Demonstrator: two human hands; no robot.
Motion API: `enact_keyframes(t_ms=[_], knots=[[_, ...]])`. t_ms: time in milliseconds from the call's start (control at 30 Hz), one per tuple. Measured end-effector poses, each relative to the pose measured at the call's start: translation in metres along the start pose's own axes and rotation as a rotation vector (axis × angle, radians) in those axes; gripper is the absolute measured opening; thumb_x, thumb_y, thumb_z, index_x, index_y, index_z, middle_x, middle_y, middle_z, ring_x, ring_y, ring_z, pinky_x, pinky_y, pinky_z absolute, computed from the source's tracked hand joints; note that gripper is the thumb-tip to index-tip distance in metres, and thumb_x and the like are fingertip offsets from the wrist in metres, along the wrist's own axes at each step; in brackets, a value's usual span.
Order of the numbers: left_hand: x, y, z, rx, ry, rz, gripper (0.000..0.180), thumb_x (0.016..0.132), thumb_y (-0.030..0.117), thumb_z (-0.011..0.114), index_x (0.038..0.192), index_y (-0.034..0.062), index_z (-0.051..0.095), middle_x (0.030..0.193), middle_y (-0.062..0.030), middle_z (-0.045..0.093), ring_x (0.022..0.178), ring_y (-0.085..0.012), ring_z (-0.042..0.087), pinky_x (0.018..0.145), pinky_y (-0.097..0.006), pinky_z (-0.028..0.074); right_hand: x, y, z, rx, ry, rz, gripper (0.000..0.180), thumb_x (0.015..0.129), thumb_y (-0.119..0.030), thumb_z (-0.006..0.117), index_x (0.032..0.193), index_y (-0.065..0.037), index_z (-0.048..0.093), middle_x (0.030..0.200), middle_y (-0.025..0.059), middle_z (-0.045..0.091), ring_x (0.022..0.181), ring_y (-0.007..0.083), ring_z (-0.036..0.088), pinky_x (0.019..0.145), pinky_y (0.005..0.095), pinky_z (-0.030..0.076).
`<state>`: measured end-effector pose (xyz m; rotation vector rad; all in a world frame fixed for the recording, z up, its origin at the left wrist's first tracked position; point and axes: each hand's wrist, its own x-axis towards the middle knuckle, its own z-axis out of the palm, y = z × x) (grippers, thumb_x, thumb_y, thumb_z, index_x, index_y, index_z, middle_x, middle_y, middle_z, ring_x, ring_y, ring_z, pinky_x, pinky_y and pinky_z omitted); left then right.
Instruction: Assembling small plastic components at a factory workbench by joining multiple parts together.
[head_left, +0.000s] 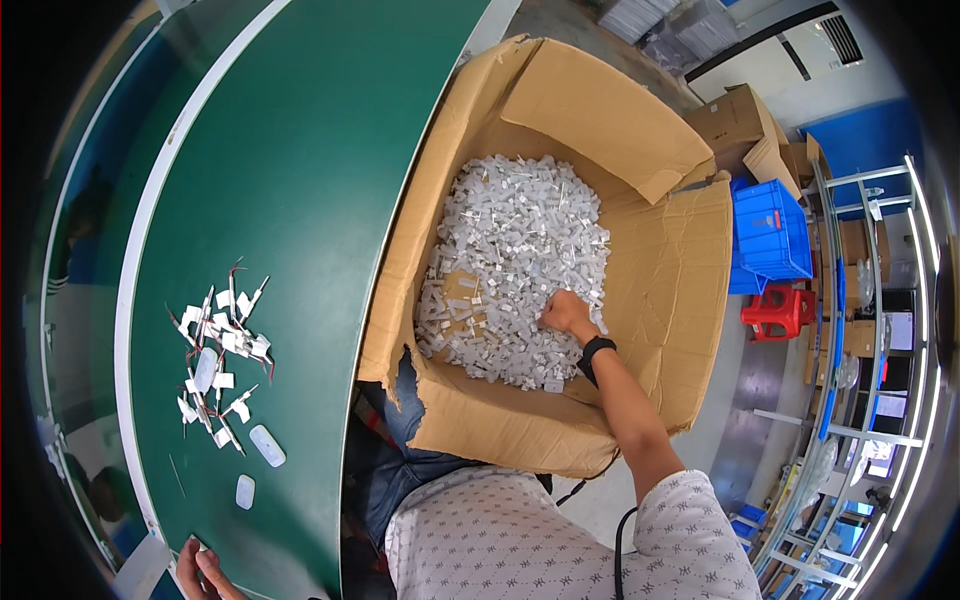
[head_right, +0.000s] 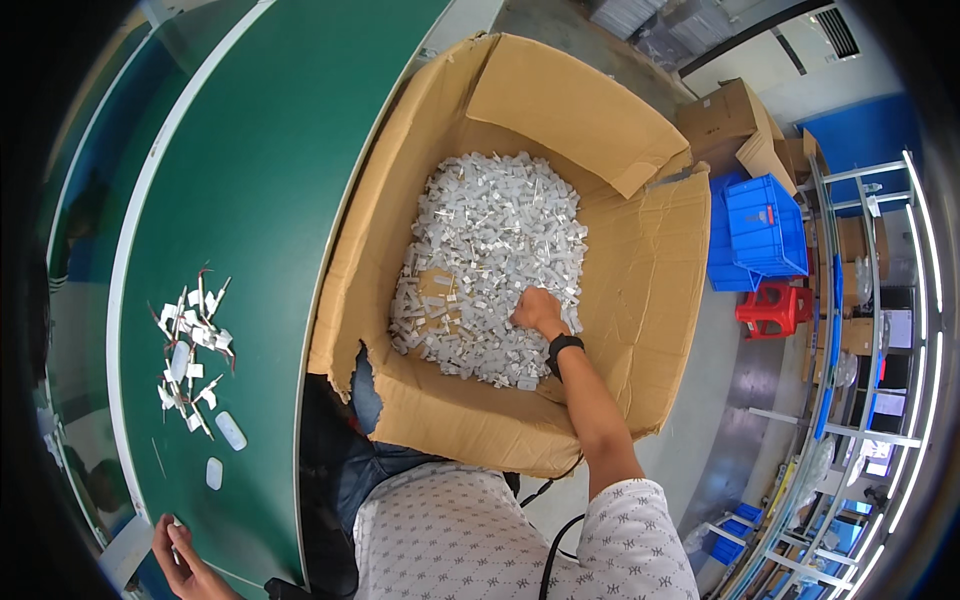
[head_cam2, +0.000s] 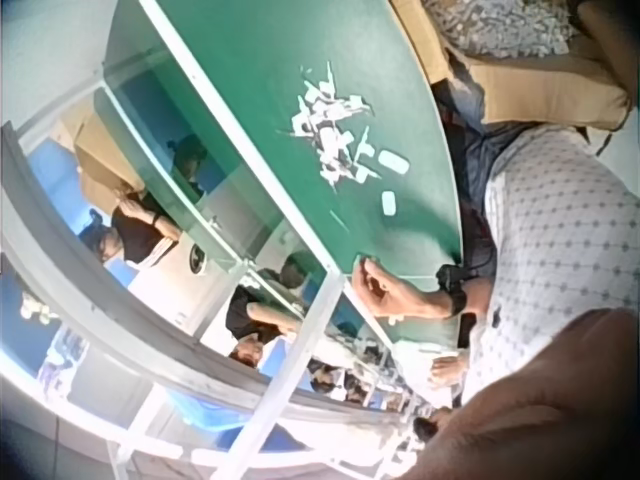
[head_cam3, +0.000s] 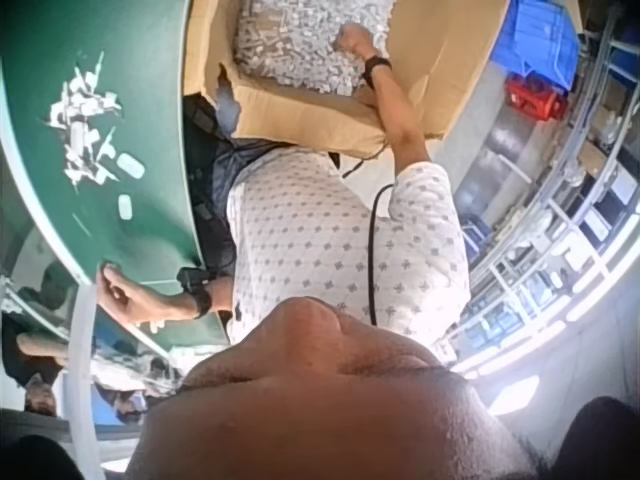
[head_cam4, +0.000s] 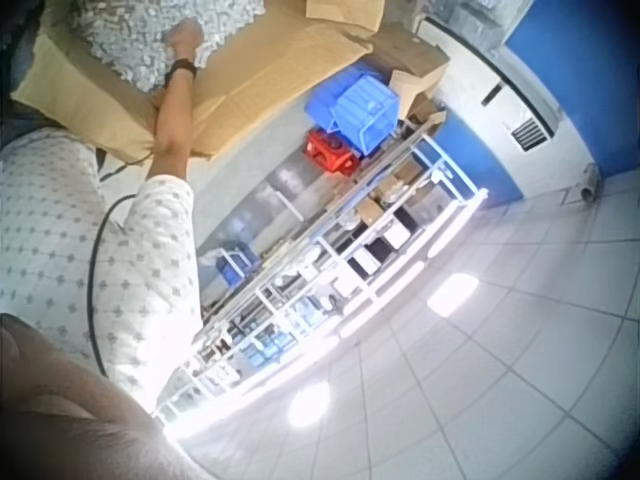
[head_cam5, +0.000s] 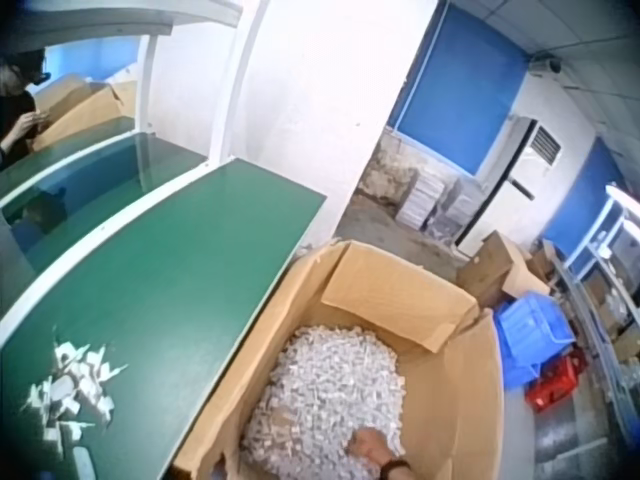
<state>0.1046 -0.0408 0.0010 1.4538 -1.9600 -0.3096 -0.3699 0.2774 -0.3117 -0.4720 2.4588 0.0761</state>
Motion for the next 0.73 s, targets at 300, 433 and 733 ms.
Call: enact_keyframes(t_ms=[300, 433, 733], knots=[[-0.001, 0.006, -0.003, 0.107, -0.038, 0.061, 0.016, 0.094, 0.011, 0.074, 0.101, -0.0043, 0.074, 0.092, -0.0131, 0.072, 0.078, -0.0186, 0.067, 0.064, -0.031, 0.052, -0.001, -0.016, -0.034, 0.669, -0.227, 0.013, 0.022, 0.079, -0.021, 0.081, 0.081, 0.0, 0.076, 0.08, 0.0083, 0.074, 0.067, 0.011, 0.069, 0.057, 0.0268, 0.055], [-0.009, -0.009, -0.004, -0.09, -0.135, -0.14, 0.025, 0.101, 0.012, 0.06, 0.12, -0.0032, 0.066, 0.109, -0.0103, 0.068, 0.086, -0.0147, 0.063, 0.079, -0.028, 0.051, -0.024, -0.051, -0.069, 1.093, -0.184, -0.158, 0.018, 0.092, -0.017, 0.071, 0.099, 0.0, 0.071, 0.091, 0.0092, 0.075, 0.062, 0.0118, 0.067, 0.058, 0.026, 0.057], [-0.033, 0.088, 0.033, -0.851, -0.648, -0.201, 0.041, 0.086, -0.001, 0.068, 0.126, -0.0076, 0.062, 0.107, -0.021, 0.069, 0.082, -0.0217, 0.071, 0.065, -0.031, 0.059, -0.237, -0.225, -0.178, 0.794, -0.134, -1.204, 0.014, 0.087, -0.008, 0.077, 0.097, -0.004, 0.068, 0.077, 0.0033, 0.074, 0.065, 0.0104, 0.071, 0.061, 0.0242, 0.054]])
